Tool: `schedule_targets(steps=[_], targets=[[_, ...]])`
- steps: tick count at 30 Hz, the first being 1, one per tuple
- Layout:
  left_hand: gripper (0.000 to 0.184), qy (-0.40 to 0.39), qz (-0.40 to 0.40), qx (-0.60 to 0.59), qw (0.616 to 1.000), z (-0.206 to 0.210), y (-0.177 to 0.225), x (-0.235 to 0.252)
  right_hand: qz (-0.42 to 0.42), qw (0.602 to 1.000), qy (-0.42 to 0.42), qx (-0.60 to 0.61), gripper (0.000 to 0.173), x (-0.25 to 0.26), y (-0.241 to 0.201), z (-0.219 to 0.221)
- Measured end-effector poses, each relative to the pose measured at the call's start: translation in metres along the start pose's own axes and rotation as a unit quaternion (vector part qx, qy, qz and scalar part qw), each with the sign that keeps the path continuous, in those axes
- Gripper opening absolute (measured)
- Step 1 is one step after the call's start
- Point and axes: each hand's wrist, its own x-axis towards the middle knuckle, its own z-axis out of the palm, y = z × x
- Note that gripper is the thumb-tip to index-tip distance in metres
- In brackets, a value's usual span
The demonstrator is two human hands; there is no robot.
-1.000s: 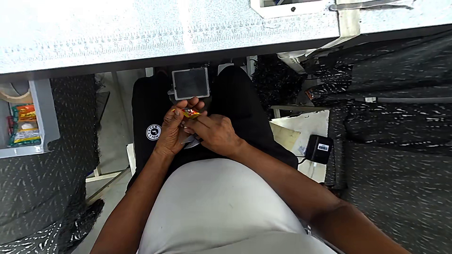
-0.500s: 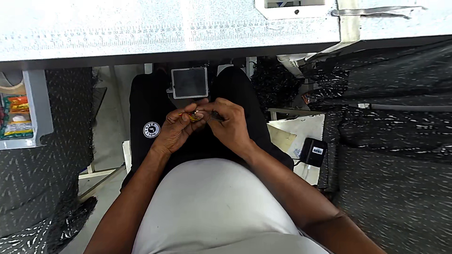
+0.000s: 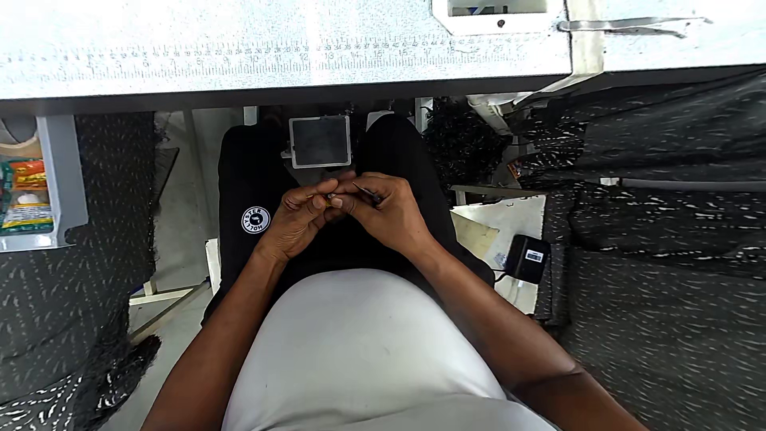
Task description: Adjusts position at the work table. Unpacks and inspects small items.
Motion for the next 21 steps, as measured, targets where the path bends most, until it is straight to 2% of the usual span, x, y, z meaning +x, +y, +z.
schedule_targets(steps=[3, 9, 13, 21], targets=[[0.03, -0.001, -0.003, 0.001, 1.0, -0.0004, 0.0002, 0.0006, 0.018, 1.0, -0.009, 0.014, 0.012, -0.0008, -0.0008, -0.0027], [0.028, 0.0, -0.012, -0.006, 1.0, -0.001, -0.0003, -0.0007, 0.0, 0.999, 0.011, -0.035, 0.013, -0.004, 0.0016, -0.0024], [0.03, -0.004, -0.011, -0.012, 1.0, -0.0017, -0.0004, -0.001, -0.015, 0.999, 0.04, 0.004, 0.011, -0.0048, 0.0007, -0.0004], [0.029, 0.002, -0.016, 0.002, 1.0, -0.0008, -0.0004, -0.0002, -0.024, 0.999, 0.036, 0.02, 0.01, -0.0031, 0.0009, 0.0004]])
